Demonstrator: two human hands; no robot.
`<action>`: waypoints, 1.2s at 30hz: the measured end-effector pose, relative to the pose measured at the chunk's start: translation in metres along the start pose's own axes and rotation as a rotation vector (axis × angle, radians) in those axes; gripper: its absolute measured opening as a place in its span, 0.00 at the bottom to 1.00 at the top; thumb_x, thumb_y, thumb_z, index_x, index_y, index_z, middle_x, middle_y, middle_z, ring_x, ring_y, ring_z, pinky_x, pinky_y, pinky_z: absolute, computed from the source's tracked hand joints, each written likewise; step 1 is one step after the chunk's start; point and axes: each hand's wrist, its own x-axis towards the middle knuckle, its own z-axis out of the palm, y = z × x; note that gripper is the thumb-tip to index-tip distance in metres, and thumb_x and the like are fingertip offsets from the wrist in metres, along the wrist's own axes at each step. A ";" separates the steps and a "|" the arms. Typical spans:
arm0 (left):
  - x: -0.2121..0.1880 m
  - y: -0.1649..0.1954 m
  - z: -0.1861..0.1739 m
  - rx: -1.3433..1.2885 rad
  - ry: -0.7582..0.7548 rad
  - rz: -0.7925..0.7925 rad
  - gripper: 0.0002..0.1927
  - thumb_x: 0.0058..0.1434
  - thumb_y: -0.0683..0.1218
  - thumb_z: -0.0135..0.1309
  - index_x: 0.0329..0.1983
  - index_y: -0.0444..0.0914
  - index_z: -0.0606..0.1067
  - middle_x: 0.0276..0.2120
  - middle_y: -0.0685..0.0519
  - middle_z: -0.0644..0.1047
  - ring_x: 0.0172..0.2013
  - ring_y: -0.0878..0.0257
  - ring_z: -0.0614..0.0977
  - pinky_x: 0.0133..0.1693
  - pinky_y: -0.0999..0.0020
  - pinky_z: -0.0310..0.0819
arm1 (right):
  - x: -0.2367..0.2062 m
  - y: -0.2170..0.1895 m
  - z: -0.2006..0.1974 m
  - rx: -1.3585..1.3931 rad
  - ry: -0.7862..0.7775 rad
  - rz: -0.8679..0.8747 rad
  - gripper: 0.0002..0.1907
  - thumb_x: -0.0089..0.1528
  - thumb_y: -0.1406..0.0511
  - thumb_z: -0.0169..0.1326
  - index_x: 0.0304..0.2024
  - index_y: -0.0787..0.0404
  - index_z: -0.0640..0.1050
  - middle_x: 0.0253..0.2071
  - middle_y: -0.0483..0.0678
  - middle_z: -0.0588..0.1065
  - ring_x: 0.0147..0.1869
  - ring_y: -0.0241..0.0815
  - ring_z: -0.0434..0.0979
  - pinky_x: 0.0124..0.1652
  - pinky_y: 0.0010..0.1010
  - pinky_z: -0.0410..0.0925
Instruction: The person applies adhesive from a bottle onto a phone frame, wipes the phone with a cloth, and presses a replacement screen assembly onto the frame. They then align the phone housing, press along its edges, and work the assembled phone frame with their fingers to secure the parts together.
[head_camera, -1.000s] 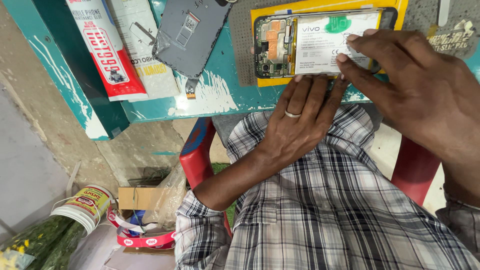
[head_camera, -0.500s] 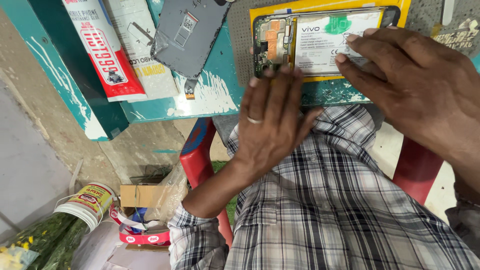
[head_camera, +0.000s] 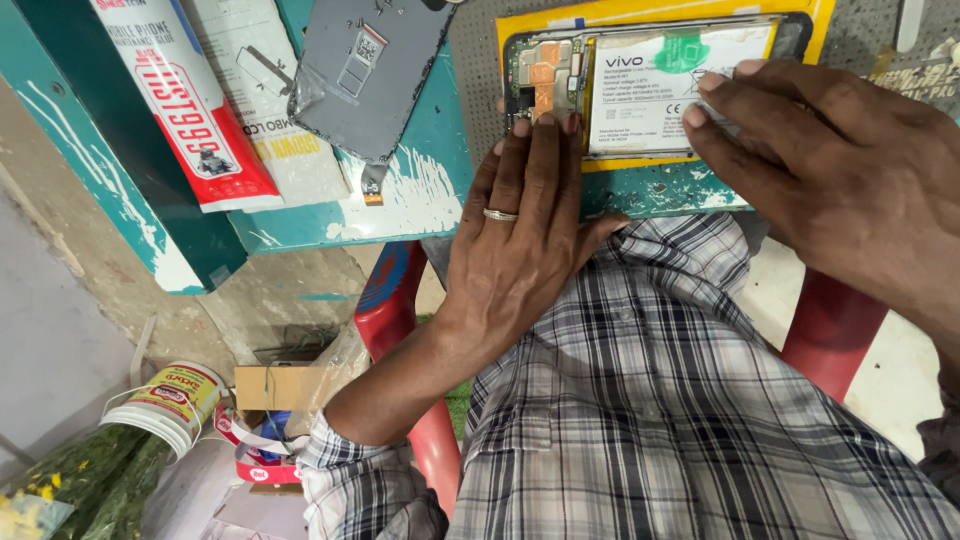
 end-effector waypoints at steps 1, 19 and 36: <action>0.000 -0.001 0.000 -0.016 0.001 0.006 0.43 0.73 0.69 0.51 0.70 0.28 0.68 0.64 0.37 0.68 0.65 0.44 0.72 0.65 0.50 0.72 | 0.001 0.000 0.000 -0.003 -0.003 0.000 0.30 0.51 0.59 0.56 0.57 0.54 0.80 0.58 0.42 0.77 0.63 0.36 0.76 0.59 0.23 0.72; -0.002 -0.013 0.011 -0.023 0.054 -0.005 0.37 0.79 0.66 0.51 0.70 0.29 0.70 0.66 0.39 0.68 0.67 0.47 0.69 0.69 0.52 0.68 | 0.027 -0.002 0.016 0.127 0.017 -0.062 0.17 0.57 0.63 0.59 0.48 0.61 0.84 0.68 0.47 0.73 0.74 0.42 0.69 0.50 0.23 0.74; -0.014 0.000 -0.001 -0.021 0.066 -0.031 0.41 0.75 0.68 0.51 0.71 0.28 0.67 0.67 0.34 0.68 0.66 0.43 0.73 0.69 0.49 0.68 | 0.036 -0.011 -0.007 0.213 0.209 -0.067 0.15 0.53 0.67 0.65 0.43 0.63 0.84 0.53 0.48 0.78 0.57 0.44 0.78 0.46 0.28 0.75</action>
